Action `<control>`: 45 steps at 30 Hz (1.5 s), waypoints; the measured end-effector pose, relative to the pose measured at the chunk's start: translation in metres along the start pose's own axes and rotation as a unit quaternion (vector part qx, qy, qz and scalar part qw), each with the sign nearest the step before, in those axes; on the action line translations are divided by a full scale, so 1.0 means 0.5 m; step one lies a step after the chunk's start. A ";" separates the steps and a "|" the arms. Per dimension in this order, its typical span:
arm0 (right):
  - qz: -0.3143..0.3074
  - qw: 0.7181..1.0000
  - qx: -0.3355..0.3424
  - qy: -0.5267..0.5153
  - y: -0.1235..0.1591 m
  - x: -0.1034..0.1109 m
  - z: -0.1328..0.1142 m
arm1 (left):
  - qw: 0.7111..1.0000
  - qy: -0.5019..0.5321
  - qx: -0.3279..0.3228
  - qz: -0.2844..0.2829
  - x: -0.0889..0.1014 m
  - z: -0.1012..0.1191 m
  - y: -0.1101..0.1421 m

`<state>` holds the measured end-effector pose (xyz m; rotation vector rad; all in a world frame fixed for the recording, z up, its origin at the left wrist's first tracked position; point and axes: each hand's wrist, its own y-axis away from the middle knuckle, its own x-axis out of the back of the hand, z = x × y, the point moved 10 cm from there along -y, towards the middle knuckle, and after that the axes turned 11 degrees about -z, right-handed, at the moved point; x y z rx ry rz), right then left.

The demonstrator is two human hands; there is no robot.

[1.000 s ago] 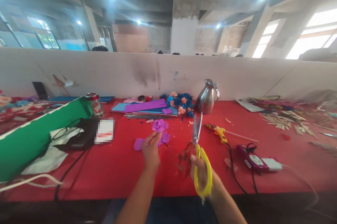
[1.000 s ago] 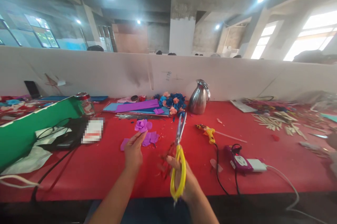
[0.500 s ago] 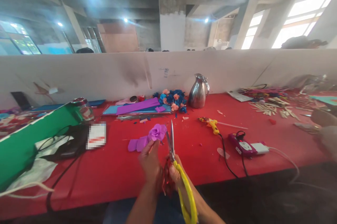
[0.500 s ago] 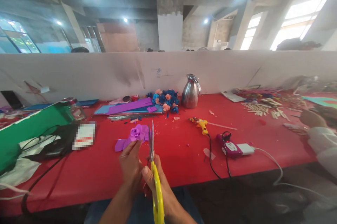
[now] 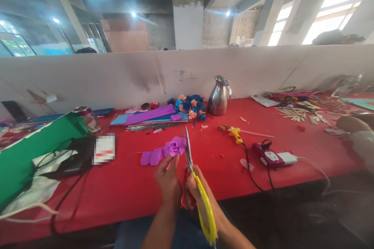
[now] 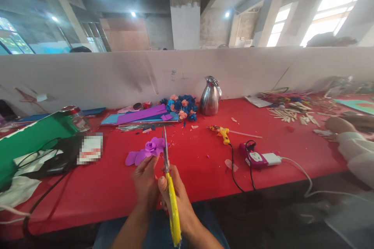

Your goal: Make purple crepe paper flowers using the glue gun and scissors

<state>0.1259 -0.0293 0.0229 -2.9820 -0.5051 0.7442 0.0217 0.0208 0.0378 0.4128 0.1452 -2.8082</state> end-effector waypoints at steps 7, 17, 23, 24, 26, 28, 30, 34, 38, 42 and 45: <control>0.008 1.000 -0.003 0.008 0.001 0.002 -0.005 | 0.999 -0.025 -0.024 0.008 0.009 0.011 -0.009; 0.040 0.999 -0.021 0.016 0.011 0.018 -0.003 | 0.999 0.018 -0.035 0.024 0.017 -0.001 -0.028; 0.016 0.998 -0.046 0.046 0.016 0.011 -0.012 | 0.998 0.015 -0.054 0.002 0.009 0.017 -0.034; 0.016 0.997 -0.049 0.050 0.018 0.011 -0.014 | 0.998 0.016 -0.060 -0.003 0.008 0.020 -0.035; 0.021 0.997 -0.057 0.053 0.022 0.013 -0.018 | 0.998 0.018 -0.067 -0.008 0.009 0.022 -0.038; 0.032 0.996 -0.067 0.053 0.027 0.016 -0.022 | 0.997 0.020 -0.071 -0.014 0.011 0.021 -0.044; 0.040 0.995 -0.076 0.050 0.031 0.018 -0.027 | 0.997 0.025 -0.077 -0.021 0.013 0.019 -0.050; 0.046 0.994 -0.077 0.057 0.032 0.022 -0.036 | 0.995 0.033 -0.090 -0.021 0.018 0.018 -0.061; 0.029 0.992 -0.094 0.082 0.030 0.026 -0.034 | 0.995 0.032 -0.090 -0.021 0.022 0.015 -0.068; 0.012 0.987 -0.109 0.114 0.031 0.030 -0.039 | 0.995 0.033 -0.088 -0.030 0.023 0.015 -0.074; 0.011 0.986 -0.109 0.128 0.035 0.033 -0.047 | 0.995 0.029 -0.085 -0.047 0.018 0.017 -0.078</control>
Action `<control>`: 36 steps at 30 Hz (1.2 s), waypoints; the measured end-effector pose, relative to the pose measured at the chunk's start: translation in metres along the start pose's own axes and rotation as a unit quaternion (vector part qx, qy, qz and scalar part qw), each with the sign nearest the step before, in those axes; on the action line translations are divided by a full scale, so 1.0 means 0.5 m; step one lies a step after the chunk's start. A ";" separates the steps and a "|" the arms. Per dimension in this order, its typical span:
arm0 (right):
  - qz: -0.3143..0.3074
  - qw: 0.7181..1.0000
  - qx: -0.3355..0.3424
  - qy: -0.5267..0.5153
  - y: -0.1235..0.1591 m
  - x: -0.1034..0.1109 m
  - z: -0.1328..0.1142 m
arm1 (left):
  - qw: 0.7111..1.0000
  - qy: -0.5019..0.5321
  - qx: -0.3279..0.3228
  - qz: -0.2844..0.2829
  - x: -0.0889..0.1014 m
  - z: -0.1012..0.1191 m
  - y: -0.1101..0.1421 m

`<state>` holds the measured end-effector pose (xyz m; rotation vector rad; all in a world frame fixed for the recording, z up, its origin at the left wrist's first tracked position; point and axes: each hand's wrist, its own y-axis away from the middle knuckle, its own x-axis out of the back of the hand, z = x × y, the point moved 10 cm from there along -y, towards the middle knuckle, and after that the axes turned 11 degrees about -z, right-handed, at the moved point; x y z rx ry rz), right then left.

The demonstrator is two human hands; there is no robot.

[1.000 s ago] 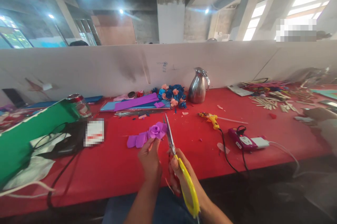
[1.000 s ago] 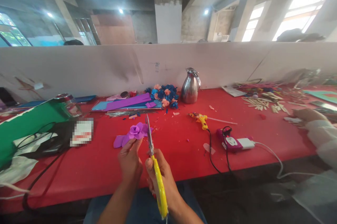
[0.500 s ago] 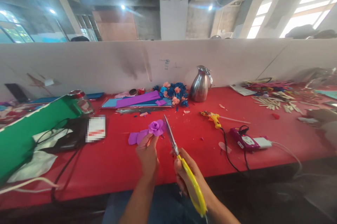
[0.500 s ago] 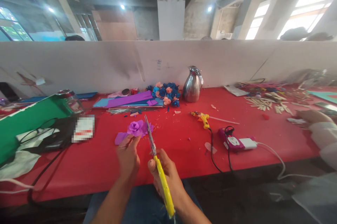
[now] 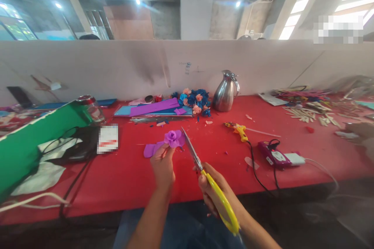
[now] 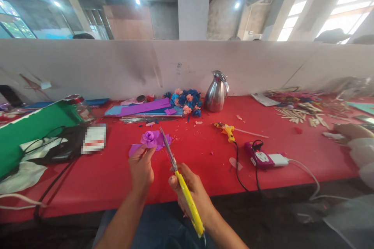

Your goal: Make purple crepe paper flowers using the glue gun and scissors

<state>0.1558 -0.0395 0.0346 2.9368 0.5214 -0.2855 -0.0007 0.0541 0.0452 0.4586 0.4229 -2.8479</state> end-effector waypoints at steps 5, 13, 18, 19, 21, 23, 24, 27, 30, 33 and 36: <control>-0.001 0.998 -0.009 0.060 -0.001 0.014 0.002 | 1.000 -0.008 0.015 0.005 0.006 -0.006 -0.008; 0.167 0.866 -0.013 0.471 -0.113 0.212 -0.069 | 0.995 0.026 0.087 -0.042 0.018 -0.064 -0.085; 0.184 0.729 -0.136 0.645 -0.193 0.280 -0.077 | 0.975 0.090 0.165 -0.119 -0.013 -0.101 -0.141; 0.178 0.717 -0.145 0.658 -0.201 0.281 -0.076 | 0.969 0.108 0.185 -0.125 -0.018 -0.108 -0.146; 0.165 0.701 -0.160 0.675 -0.209 0.280 -0.074 | 0.955 0.139 0.225 -0.136 -0.029 -0.122 -0.151; 0.173 0.679 -0.159 0.696 -0.210 0.272 -0.082 | 0.940 0.161 0.264 -0.142 -0.038 -0.138 -0.150; 0.187 0.668 -0.145 0.705 -0.210 0.264 -0.094 | 0.934 0.169 0.282 -0.142 -0.041 -0.146 -0.149; 0.211 0.713 -0.033 0.668 -0.232 0.211 -0.137 | 0.919 0.188 0.315 -0.144 -0.053 -0.164 -0.149; 0.119 0.887 0.059 0.442 -0.298 0.147 -0.131 | 0.909 0.201 0.323 -0.171 -0.072 -0.168 -0.152; 0.039 0.989 0.057 0.128 -0.362 0.100 -0.083 | 0.902 0.219 0.313 -0.203 -0.086 -0.159 -0.155; 0.040 0.996 0.074 -0.036 -0.382 0.083 -0.053 | 0.908 0.215 0.291 -0.210 -0.078 -0.152 -0.158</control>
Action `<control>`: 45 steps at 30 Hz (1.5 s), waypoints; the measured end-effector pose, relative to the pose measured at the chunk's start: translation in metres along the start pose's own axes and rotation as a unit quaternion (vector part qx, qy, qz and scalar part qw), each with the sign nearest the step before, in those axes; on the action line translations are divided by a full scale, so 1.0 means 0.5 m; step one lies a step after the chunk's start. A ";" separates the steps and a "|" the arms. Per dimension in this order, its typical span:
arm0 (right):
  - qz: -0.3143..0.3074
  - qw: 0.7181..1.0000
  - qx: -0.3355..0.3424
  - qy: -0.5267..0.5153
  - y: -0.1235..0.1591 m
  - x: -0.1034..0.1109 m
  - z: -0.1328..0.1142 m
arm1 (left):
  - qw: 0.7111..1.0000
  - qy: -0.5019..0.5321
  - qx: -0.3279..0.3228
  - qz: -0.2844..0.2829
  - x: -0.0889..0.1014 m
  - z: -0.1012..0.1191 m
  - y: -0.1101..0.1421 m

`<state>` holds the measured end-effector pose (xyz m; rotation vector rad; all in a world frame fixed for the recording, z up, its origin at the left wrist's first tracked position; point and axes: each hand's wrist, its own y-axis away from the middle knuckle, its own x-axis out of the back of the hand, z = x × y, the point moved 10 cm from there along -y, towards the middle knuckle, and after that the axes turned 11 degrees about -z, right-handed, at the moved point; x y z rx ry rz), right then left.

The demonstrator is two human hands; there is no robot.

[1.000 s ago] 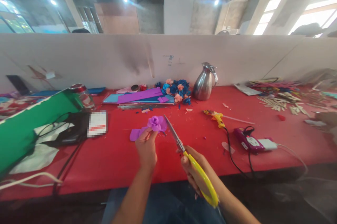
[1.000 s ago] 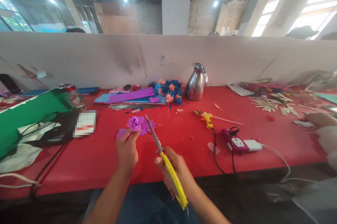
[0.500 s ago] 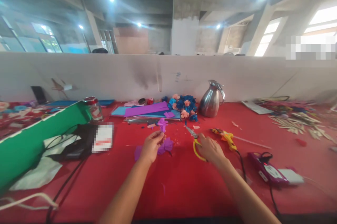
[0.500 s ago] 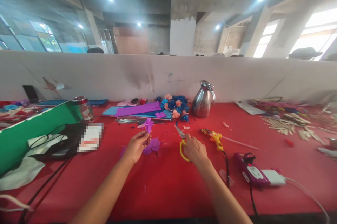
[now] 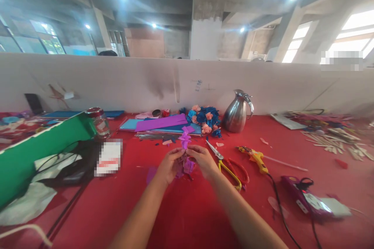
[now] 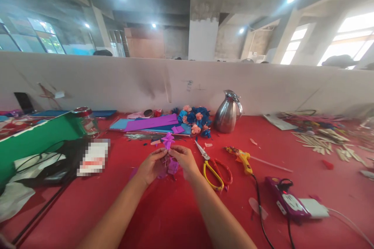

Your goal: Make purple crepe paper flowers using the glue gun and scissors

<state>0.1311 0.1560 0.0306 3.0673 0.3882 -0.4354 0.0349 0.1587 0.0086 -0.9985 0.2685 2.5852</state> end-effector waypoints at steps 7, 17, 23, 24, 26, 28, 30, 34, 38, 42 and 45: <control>0.008 0.991 0.002 -0.134 0.024 -0.001 0.039 | 0.998 -0.055 0.004 -0.006 0.009 -0.007 0.012; -0.030 0.990 0.014 -0.140 0.037 -0.024 0.025 | 0.997 -0.061 0.035 -0.012 -0.007 -0.021 0.028; 0.027 0.993 0.062 -0.097 0.037 0.002 0.013 | 0.990 -0.136 -0.030 0.025 -0.003 -0.002 0.029; 0.043 0.993 0.074 -0.080 0.037 0.010 0.009 | 0.983 -0.167 -0.066 0.047 0.001 0.012 0.033; 0.072 0.992 0.096 -0.030 0.039 0.021 -0.001 | 0.956 -0.234 -0.144 0.099 0.007 0.045 0.049; 0.086 0.989 0.115 0.036 0.042 0.024 -0.010 | 0.928 -0.293 -0.192 0.129 0.004 0.064 0.063; 0.098 0.981 0.129 0.103 0.047 0.023 -0.018 | 0.917 -0.321 -0.197 0.130 0.000 0.066 0.065; 0.121 0.970 0.141 0.158 0.060 0.022 -0.024 | 0.937 -0.260 -0.191 0.136 0.012 0.057 0.062; 0.130 0.966 0.150 0.163 0.066 0.023 -0.027 | 0.960 -0.167 -0.176 0.138 0.030 0.044 0.052; 0.126 0.969 0.144 0.155 0.064 0.022 -0.021 | 0.970 -0.130 -0.165 0.123 0.030 0.039 0.046; 0.118 0.973 0.141 0.139 0.062 0.020 -0.016 | 0.976 -0.110 -0.153 0.113 0.024 0.036 0.043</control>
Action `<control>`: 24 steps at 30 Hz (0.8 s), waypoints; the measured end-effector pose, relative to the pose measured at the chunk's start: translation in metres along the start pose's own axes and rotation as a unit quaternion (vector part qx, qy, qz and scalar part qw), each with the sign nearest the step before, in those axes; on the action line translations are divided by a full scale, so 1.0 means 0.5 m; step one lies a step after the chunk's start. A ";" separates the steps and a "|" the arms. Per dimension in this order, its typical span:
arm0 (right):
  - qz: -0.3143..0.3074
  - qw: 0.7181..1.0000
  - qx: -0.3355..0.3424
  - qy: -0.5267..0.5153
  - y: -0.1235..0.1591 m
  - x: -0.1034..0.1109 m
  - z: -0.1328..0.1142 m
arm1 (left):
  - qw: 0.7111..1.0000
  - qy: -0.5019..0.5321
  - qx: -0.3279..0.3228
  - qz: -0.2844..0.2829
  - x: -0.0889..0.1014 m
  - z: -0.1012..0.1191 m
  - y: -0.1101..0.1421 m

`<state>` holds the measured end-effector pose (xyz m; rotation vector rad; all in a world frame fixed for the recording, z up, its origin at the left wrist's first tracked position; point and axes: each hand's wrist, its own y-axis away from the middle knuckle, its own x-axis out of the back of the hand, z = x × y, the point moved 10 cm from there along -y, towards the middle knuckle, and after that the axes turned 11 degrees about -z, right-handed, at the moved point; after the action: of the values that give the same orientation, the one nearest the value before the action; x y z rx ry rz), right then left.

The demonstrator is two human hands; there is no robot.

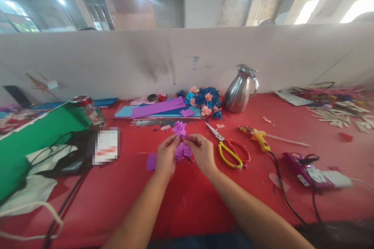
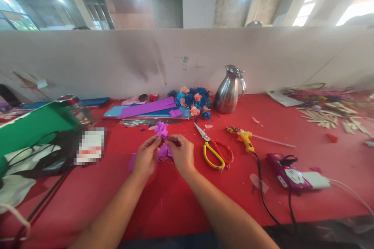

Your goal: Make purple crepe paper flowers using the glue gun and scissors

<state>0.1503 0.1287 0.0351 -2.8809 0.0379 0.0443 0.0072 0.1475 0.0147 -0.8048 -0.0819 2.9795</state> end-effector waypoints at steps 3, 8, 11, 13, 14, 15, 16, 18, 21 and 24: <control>-0.007 1.000 0.006 0.014 0.003 -0.003 -0.007 | 1.000 0.020 0.016 -0.013 -0.009 -0.002 0.000; -0.006 0.998 0.029 0.057 0.010 -0.005 -0.032 | 0.998 0.043 0.018 -0.036 -0.019 0.000 -0.002; -0.007 0.998 0.031 0.058 0.013 -0.006 -0.039 | 0.997 0.056 0.025 -0.044 -0.022 -0.003 0.000; -0.008 0.999 0.028 0.046 0.012 -0.006 -0.038 | 0.997 0.058 0.033 -0.046 -0.024 -0.005 0.002; -0.008 0.999 0.025 0.037 0.012 -0.006 -0.037 | 0.997 0.058 0.037 -0.048 -0.026 -0.006 0.003; -0.007 0.999 0.020 0.028 0.011 -0.005 -0.035 | 0.996 0.057 0.039 -0.050 -0.028 -0.006 0.004; -0.006 1.000 0.014 0.018 0.010 -0.005 -0.032 | 0.996 0.058 0.041 -0.052 -0.030 -0.006 0.004; -0.004 1.000 0.001 -0.003 0.009 -0.003 -0.025 | 0.995 0.066 0.042 -0.056 -0.034 -0.006 0.005; -0.009 0.999 -0.012 -0.034 0.007 -0.005 -0.017 | 0.994 0.082 0.045 -0.060 -0.033 -0.010 0.004; -0.023 0.999 -0.010 -0.047 0.004 -0.011 -0.016 | 0.993 0.095 0.050 -0.059 -0.028 -0.015 0.003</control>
<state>0.1450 0.1246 0.0424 -2.8935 -0.0463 0.1709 0.0232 0.1455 0.0153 -1.0261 0.0258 2.7577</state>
